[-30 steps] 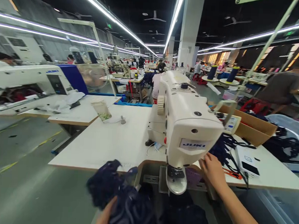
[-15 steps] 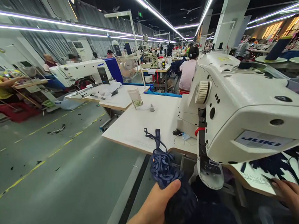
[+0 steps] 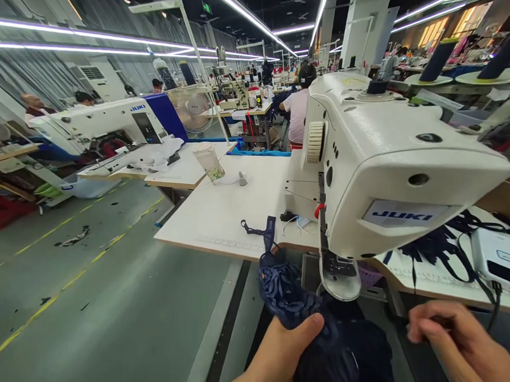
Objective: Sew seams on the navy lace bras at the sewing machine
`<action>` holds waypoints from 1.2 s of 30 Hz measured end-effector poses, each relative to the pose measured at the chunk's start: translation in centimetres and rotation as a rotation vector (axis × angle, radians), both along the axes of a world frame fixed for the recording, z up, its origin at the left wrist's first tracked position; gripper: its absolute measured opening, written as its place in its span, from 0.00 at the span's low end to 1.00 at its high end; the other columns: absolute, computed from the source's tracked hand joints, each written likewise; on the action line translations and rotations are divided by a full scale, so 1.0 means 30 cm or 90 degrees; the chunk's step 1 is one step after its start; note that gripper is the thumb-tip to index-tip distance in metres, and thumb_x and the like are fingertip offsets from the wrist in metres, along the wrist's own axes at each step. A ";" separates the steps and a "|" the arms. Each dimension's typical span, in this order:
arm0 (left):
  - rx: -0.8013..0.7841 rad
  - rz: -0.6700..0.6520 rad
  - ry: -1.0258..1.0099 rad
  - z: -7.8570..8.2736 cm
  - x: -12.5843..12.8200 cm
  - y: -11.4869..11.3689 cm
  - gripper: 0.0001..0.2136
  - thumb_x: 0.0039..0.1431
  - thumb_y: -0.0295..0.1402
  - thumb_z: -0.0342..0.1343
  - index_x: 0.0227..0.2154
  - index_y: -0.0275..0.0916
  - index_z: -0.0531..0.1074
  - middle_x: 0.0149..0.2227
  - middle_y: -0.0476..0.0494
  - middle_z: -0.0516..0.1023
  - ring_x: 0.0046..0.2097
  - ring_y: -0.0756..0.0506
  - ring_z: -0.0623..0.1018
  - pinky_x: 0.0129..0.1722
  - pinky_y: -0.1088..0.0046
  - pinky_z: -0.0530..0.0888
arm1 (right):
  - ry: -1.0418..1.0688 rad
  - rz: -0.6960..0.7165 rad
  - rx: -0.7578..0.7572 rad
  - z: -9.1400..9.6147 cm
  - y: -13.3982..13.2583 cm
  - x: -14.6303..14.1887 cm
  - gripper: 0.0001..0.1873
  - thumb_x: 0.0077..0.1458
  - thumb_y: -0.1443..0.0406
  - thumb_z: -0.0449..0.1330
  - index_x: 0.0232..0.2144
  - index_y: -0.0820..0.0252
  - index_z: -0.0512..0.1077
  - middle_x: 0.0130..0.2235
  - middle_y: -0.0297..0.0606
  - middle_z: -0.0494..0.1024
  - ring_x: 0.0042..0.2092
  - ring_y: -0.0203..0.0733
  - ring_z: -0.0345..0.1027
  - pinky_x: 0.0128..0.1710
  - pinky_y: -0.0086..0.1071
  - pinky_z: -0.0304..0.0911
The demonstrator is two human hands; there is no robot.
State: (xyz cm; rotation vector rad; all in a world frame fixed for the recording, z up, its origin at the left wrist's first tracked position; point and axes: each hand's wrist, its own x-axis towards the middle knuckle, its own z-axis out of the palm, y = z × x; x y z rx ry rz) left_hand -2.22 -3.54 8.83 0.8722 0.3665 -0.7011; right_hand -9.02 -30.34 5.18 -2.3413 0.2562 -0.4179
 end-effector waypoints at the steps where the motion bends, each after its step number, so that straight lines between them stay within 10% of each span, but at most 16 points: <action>1: 0.010 -0.002 -0.002 -0.005 -0.001 -0.006 0.28 0.40 0.37 0.72 0.46 0.32 0.74 0.45 0.31 0.78 0.51 0.33 0.75 0.54 0.57 0.69 | 0.027 0.058 0.045 0.036 0.054 -0.005 0.13 0.59 0.50 0.49 0.33 0.49 0.65 0.25 0.35 0.73 0.26 0.40 0.69 0.26 0.29 0.66; 7: 0.044 -0.034 -0.064 -0.044 -0.008 -0.032 0.28 0.42 0.40 0.71 0.46 0.33 0.74 0.47 0.32 0.77 0.52 0.33 0.74 0.55 0.56 0.68 | 0.179 0.252 0.200 0.178 0.254 -0.006 0.16 0.63 0.51 0.44 0.36 0.49 0.67 0.26 0.32 0.72 0.26 0.37 0.66 0.26 0.26 0.60; 15: 0.086 -0.064 -0.065 -0.032 -0.014 -0.068 0.28 0.41 0.42 0.71 0.44 0.31 0.75 0.44 0.31 0.79 0.47 0.32 0.77 0.52 0.55 0.71 | 0.287 0.216 0.366 0.114 0.315 0.025 0.22 0.64 0.47 0.43 0.27 0.55 0.61 0.22 0.27 0.65 0.22 0.32 0.56 0.23 0.26 0.51; 36: 0.138 -0.045 -0.126 -0.070 -0.010 -0.072 0.33 0.37 0.45 0.71 0.47 0.33 0.74 0.45 0.32 0.78 0.49 0.31 0.76 0.53 0.56 0.71 | 0.295 0.228 0.305 0.115 0.311 0.036 0.22 0.64 0.47 0.42 0.29 0.55 0.61 0.23 0.28 0.65 0.27 0.35 0.59 0.28 0.27 0.52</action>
